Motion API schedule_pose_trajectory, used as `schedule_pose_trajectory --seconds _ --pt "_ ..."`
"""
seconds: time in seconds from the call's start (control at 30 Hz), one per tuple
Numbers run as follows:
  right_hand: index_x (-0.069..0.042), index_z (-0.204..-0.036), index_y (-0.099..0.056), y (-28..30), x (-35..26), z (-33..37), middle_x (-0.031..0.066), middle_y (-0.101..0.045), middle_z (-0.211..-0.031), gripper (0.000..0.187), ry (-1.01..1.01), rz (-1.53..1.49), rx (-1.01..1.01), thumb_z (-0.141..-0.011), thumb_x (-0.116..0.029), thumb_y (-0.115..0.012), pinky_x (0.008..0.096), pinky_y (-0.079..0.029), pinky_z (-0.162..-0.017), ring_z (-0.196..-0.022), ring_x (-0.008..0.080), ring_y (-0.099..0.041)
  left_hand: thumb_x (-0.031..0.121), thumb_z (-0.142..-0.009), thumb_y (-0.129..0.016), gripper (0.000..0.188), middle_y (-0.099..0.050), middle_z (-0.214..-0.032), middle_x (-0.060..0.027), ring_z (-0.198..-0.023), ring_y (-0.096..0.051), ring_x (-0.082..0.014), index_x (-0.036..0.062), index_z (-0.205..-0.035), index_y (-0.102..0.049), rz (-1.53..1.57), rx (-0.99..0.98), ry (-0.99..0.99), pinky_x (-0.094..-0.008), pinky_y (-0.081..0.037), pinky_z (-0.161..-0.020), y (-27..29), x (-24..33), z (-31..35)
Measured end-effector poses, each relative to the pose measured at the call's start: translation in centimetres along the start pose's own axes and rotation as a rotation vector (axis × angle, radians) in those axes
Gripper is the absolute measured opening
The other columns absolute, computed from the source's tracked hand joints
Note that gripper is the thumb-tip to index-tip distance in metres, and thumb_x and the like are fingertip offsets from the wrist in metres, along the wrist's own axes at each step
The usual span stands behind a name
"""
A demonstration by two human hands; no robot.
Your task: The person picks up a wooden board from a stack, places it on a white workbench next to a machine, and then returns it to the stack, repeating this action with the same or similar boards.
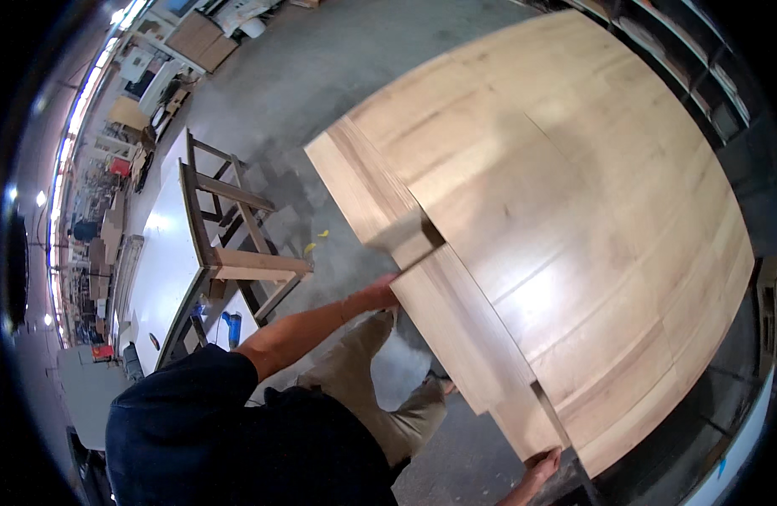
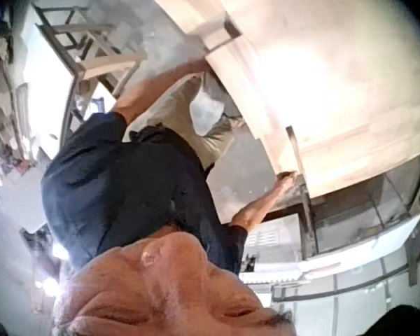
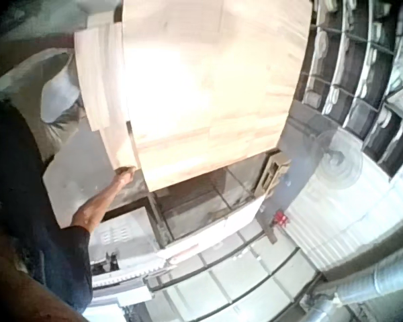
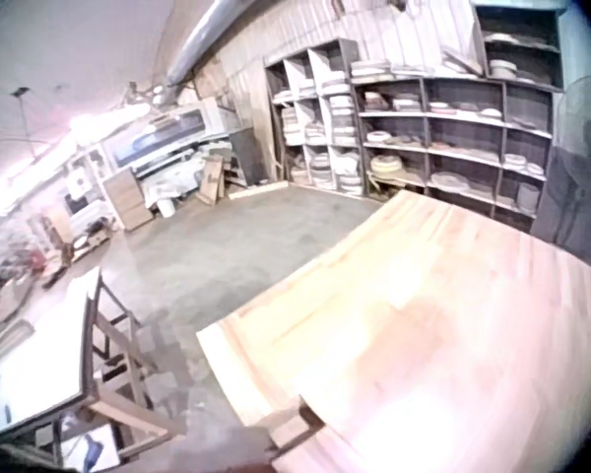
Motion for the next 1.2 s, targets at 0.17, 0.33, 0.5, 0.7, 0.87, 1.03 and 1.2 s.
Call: schedule_pose_trajectory --seconds 0.17,0.33,0.5,0.7,0.87,1.03,1.2 --pt "0.009 -0.113 -0.049 2.8 1.3 5.5 0.0185 -0.055 -0.112 0.051 0.453 0.450 0.309 -0.090 -0.037 -0.048 0.0393 -0.046 -0.077 -0.092 0.0295 -0.056 0.003 -0.080 -0.056 0.024 -0.063 -0.087 -0.0032 -0.080 -0.056 -0.0109 0.0019 -0.103 -0.061 0.091 0.290 0.325 -0.0277 -0.046 -0.070 10.0 -5.9 3.9" --pt "0.005 -0.106 -0.055 -2.2 14.8 13.6 0.0137 -0.058 -0.096 0.032 0.253 0.356 0.194 -0.086 -0.019 -0.051 0.0333 -0.046 -0.070 -0.079 0.0234 -0.055 0.020 -0.086 -0.049 0.025 -0.061 -0.085 -0.0029 -0.082 -0.054 -0.0133 0.0041 -0.098 -0.064 0.331 0.562 0.309 -0.0313 -0.042 -0.075 30.8 -7.7 -1.4" --pt "0.001 -0.124 -0.043 -31.2 10.3 32.5 0.0133 -0.050 -0.120 0.041 -0.016 0.253 -0.491 -0.087 -0.013 -0.054 0.0316 -0.042 -0.087 -0.102 0.0215 -0.051 0.032 -0.083 -0.054 0.045 -0.055 -0.115 -0.0047 -0.106 -0.050 -0.0190 0.0061 -0.120 -0.052 0.578 0.034 0.245 -0.0320 -0.038 -0.090 33.8 -5.8 -10.1" --pt "-0.004 -0.135 -0.033 -48.9 8.2 33.1 0.0105 -0.043 -0.131 0.049 -0.092 -0.139 -0.620 -0.088 -0.008 -0.049 0.0298 -0.040 -0.090 -0.109 0.0182 -0.049 0.021 -0.083 -0.058 0.044 -0.054 -0.120 -0.0102 -0.112 -0.049 -0.0206 0.0045 -0.123 -0.048 -0.591 -0.278 -0.235 -0.0344 -0.040 -0.092 38.0 -10.1 -12.4" --pt "-0.001 -0.119 -0.051 -51.3 9.1 31.6 0.0071 -0.053 -0.115 0.034 -0.094 -0.184 -0.562 -0.085 -0.002 -0.046 0.0253 -0.039 -0.087 -0.101 0.0146 -0.051 0.020 -0.083 -0.058 0.043 -0.054 -0.119 -0.0116 -0.110 -0.050 -0.0198 0.0045 -0.122 -0.048 -0.597 -0.270 -0.182 -0.0326 -0.041 -0.090 37.5 -11.1 -14.1" --pt "0.001 -0.118 -0.054 -51.4 10.5 31.4 0.0085 -0.051 -0.119 0.035 -0.072 -0.229 -0.535 -0.084 0.002 -0.046 0.0251 -0.037 -0.092 -0.106 0.0168 -0.050 0.021 -0.084 -0.057 0.042 -0.055 -0.117 -0.0113 -0.108 -0.051 -0.0195 0.0040 -0.122 -0.049 -0.562 -0.225 -0.083 -0.0325 -0.041 -0.090 37.4 -10.0 -14.5" --pt "0.001 -0.117 -0.054 -51.1 10.0 31.5 0.0075 -0.053 -0.114 0.033 -0.026 -0.242 -0.485 -0.085 0.002 -0.047 0.0252 -0.038 -0.091 -0.104 0.0163 -0.051 0.021 -0.084 -0.056 0.041 -0.056 -0.116 -0.0110 -0.106 -0.051 -0.0192 0.0034 -0.121 -0.049 -0.532 -0.187 -0.020 -0.0325 -0.042 -0.089 36.6 -9.4 -14.3"
Point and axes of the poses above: each hand's wrist, its own z-axis away from the middle knuckle, its own y-axis out of the back of the hand, x = y × z, the point moved 4 cm from there along -z, towards the middle knuckle
